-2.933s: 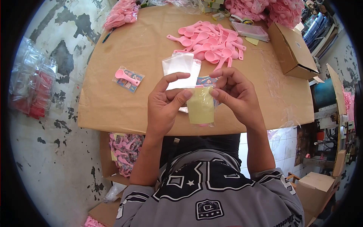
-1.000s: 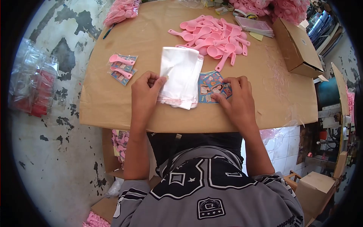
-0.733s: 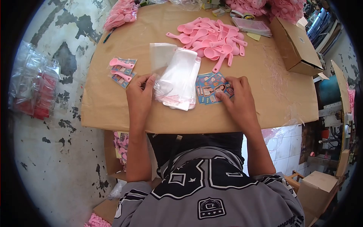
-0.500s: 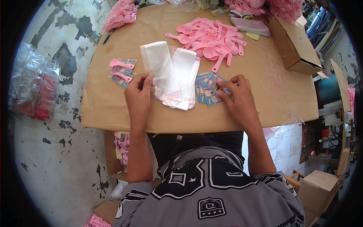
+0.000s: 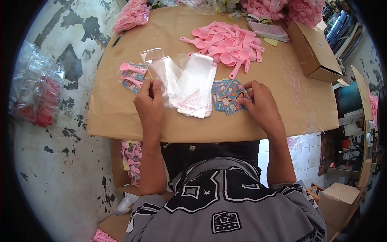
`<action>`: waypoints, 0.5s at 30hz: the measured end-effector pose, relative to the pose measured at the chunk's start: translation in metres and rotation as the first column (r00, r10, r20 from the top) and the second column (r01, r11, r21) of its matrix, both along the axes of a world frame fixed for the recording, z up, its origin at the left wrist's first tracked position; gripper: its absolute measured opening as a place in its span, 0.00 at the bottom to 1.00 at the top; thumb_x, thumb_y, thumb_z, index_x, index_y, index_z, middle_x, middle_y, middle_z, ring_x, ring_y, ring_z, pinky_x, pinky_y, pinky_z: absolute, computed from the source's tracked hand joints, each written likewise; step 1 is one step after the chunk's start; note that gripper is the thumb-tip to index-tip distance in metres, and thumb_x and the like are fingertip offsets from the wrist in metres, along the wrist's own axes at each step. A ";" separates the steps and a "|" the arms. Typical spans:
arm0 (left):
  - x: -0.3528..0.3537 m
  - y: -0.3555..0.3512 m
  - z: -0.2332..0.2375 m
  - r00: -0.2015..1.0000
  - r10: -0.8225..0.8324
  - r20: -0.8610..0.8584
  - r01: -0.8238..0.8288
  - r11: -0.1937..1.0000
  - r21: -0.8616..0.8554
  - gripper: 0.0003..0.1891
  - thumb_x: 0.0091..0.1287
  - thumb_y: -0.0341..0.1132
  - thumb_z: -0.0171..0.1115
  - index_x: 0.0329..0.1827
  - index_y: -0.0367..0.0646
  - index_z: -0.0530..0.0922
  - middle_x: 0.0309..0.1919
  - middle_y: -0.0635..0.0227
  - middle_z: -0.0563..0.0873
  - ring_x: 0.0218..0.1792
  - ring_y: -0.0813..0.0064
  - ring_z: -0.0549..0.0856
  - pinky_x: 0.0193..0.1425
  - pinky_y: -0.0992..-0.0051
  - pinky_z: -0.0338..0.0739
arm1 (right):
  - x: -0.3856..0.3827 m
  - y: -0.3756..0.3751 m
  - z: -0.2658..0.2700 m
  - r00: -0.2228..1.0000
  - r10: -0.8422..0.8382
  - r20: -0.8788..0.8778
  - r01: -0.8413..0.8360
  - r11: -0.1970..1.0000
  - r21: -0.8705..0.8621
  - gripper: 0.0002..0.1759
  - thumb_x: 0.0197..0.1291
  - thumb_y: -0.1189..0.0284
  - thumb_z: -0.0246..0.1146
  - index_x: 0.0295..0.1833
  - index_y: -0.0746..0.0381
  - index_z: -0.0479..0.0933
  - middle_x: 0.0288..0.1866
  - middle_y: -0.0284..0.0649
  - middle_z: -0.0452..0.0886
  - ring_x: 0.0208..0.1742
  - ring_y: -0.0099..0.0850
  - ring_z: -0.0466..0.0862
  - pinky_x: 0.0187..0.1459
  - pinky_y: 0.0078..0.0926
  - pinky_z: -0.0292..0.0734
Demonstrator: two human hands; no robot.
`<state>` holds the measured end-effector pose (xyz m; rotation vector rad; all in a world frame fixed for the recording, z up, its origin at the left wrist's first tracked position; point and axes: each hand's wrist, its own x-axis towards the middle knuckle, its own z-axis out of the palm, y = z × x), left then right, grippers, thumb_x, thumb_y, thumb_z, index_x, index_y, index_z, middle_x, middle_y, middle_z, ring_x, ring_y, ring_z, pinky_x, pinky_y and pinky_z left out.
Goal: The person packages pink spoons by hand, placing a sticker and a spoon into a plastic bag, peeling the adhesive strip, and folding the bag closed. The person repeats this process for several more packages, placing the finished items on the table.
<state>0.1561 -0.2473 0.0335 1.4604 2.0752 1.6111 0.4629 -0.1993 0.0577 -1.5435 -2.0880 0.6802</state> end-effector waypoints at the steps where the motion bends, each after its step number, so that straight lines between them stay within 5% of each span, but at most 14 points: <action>1: -0.001 0.000 0.001 0.990 -0.030 0.138 0.032 0.999 -0.012 0.14 0.81 0.35 0.63 0.41 0.31 0.83 0.23 0.71 0.78 0.25 0.83 0.72 0.30 0.73 0.69 | 0.000 0.000 0.002 1.000 0.006 -0.021 -0.006 1.000 -0.019 0.17 0.64 0.71 0.73 0.55 0.65 0.79 0.48 0.48 0.79 0.54 0.46 0.78 0.57 0.44 0.75; 3: -0.004 -0.002 0.002 0.911 -0.079 0.405 0.097 0.995 -0.023 0.14 0.81 0.36 0.62 0.41 0.31 0.82 0.22 0.72 0.78 0.24 0.84 0.71 0.29 0.73 0.67 | 0.000 0.000 0.006 0.998 0.021 -0.062 -0.025 0.998 -0.060 0.16 0.63 0.73 0.72 0.53 0.65 0.78 0.49 0.49 0.79 0.55 0.46 0.78 0.56 0.44 0.75; 6: -0.005 -0.005 0.003 0.985 0.028 0.168 -0.019 0.998 -0.058 0.14 0.82 0.36 0.61 0.41 0.32 0.83 0.22 0.74 0.78 0.24 0.86 0.69 0.27 0.75 0.65 | 0.002 0.002 -0.002 0.996 -0.021 -0.091 0.031 0.993 0.114 0.14 0.64 0.73 0.72 0.49 0.67 0.78 0.45 0.48 0.82 0.48 0.42 0.81 0.49 0.39 0.77; 9: -0.003 -0.002 -0.004 0.956 -0.108 0.273 0.117 0.993 -0.019 0.13 0.81 0.38 0.63 0.41 0.36 0.85 0.23 0.81 0.76 0.24 0.90 0.69 0.26 0.80 0.62 | 0.003 -0.002 0.011 0.967 -0.076 -0.242 0.060 0.996 -0.073 0.13 0.68 0.70 0.71 0.48 0.68 0.79 0.37 0.43 0.84 0.37 0.30 0.81 0.40 0.30 0.76; 12: -0.006 -0.003 -0.004 0.965 -0.159 0.207 0.200 0.960 -0.198 0.14 0.80 0.39 0.65 0.41 0.35 0.87 0.22 0.81 0.75 0.24 0.89 0.69 0.26 0.80 0.61 | -0.003 -0.003 0.011 0.919 -0.087 -0.384 0.055 0.994 -0.093 0.14 0.72 0.67 0.70 0.49 0.68 0.80 0.33 0.38 0.83 0.31 0.20 0.76 0.33 0.23 0.73; 15: 0.000 -0.002 0.002 0.961 -0.172 0.215 0.211 0.961 -0.177 0.16 0.78 0.39 0.66 0.43 0.31 0.88 0.21 0.75 0.78 0.24 0.87 0.72 0.26 0.77 0.64 | -0.026 -0.008 -0.003 0.699 0.011 -0.715 -0.119 0.988 -0.101 0.15 0.74 0.64 0.69 0.52 0.68 0.81 0.34 0.36 0.83 0.33 0.17 0.76 0.33 0.21 0.72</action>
